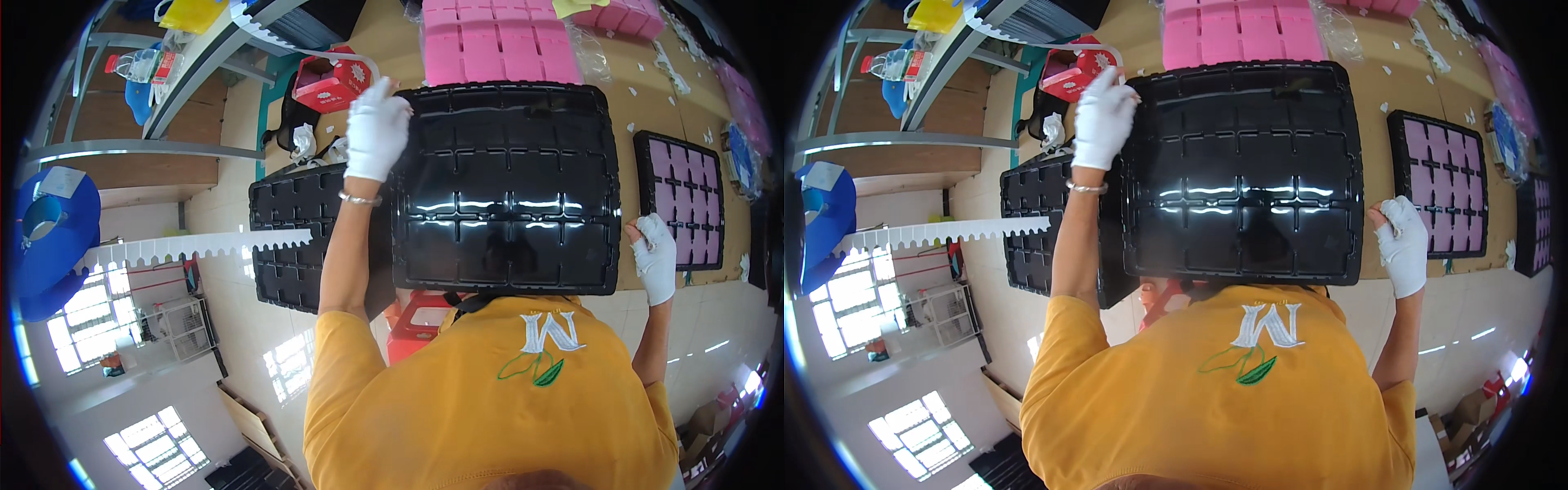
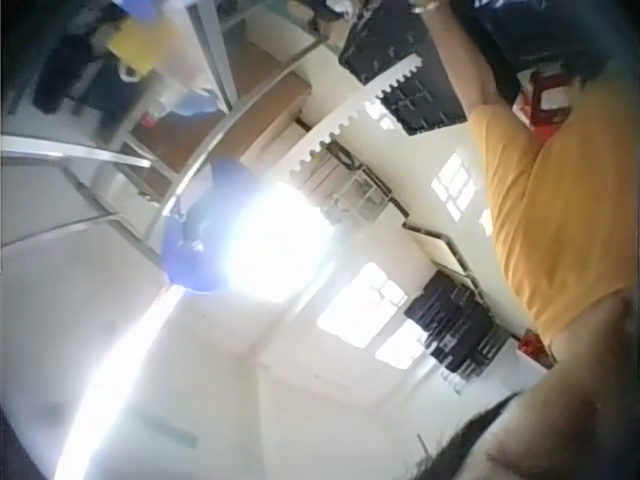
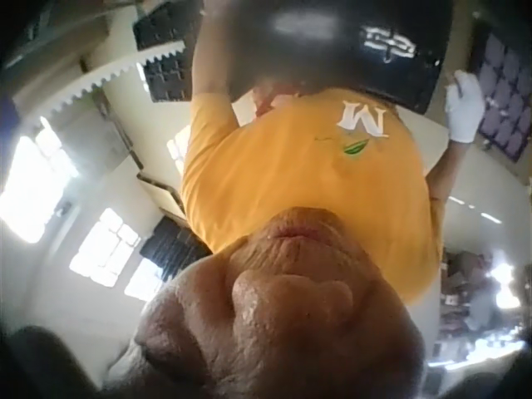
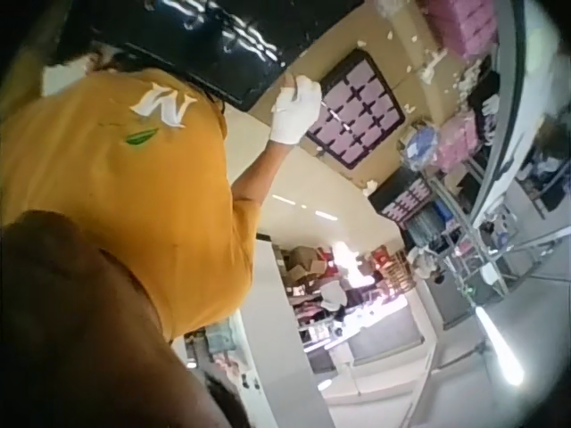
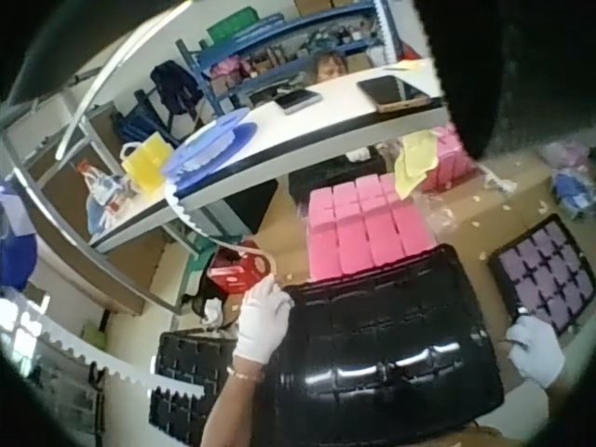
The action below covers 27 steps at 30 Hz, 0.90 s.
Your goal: The person assembles black plastic trays by peeling off small white protective stickers from the surface. They then place pink foam inserts into the compartments of the trays. The person repeats this process for multiple trays, stacking the completed units on the table.
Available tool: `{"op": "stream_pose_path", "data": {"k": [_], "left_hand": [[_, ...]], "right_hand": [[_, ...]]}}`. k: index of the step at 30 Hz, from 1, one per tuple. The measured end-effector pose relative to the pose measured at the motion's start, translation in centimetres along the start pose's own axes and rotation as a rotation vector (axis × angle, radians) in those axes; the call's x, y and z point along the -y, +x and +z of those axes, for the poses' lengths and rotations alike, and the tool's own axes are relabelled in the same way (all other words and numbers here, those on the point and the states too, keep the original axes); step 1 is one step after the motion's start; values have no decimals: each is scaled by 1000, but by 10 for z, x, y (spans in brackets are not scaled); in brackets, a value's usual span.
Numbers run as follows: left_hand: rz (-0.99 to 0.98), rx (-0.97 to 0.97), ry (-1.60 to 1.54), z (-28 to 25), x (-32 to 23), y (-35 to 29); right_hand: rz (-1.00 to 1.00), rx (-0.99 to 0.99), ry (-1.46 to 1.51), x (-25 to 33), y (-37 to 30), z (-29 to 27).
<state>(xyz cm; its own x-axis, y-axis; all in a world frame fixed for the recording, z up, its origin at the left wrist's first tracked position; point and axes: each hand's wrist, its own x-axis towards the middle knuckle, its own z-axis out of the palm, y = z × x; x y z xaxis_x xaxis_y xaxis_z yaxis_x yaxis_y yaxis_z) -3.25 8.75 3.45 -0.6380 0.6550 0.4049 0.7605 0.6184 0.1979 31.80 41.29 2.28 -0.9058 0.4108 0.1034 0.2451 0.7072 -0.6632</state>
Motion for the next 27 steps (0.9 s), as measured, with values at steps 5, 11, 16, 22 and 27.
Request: {"op": "stream_pose_path", "data": {"k": [5, 11, 16, 22, 27], "left_hand": [[-327, -223, 198, -24, 68, 17], [-141, 116, 213, 22, 94, 64], [-467, 554, -250, 80, 76, 124], [-782, 704, -424, 135, 76, 145], [-810, 691, -308, 117, 63, 145]], "right_hand": [[-39, -99, 89, -16, 48, -9], [-10, -253, 258, -88, 177, 17], [88, 160, 127, -99, 289, 52], [101, 194, -216, -100, 323, 100], [184, 213, -155, -89, 335, 104]]}}
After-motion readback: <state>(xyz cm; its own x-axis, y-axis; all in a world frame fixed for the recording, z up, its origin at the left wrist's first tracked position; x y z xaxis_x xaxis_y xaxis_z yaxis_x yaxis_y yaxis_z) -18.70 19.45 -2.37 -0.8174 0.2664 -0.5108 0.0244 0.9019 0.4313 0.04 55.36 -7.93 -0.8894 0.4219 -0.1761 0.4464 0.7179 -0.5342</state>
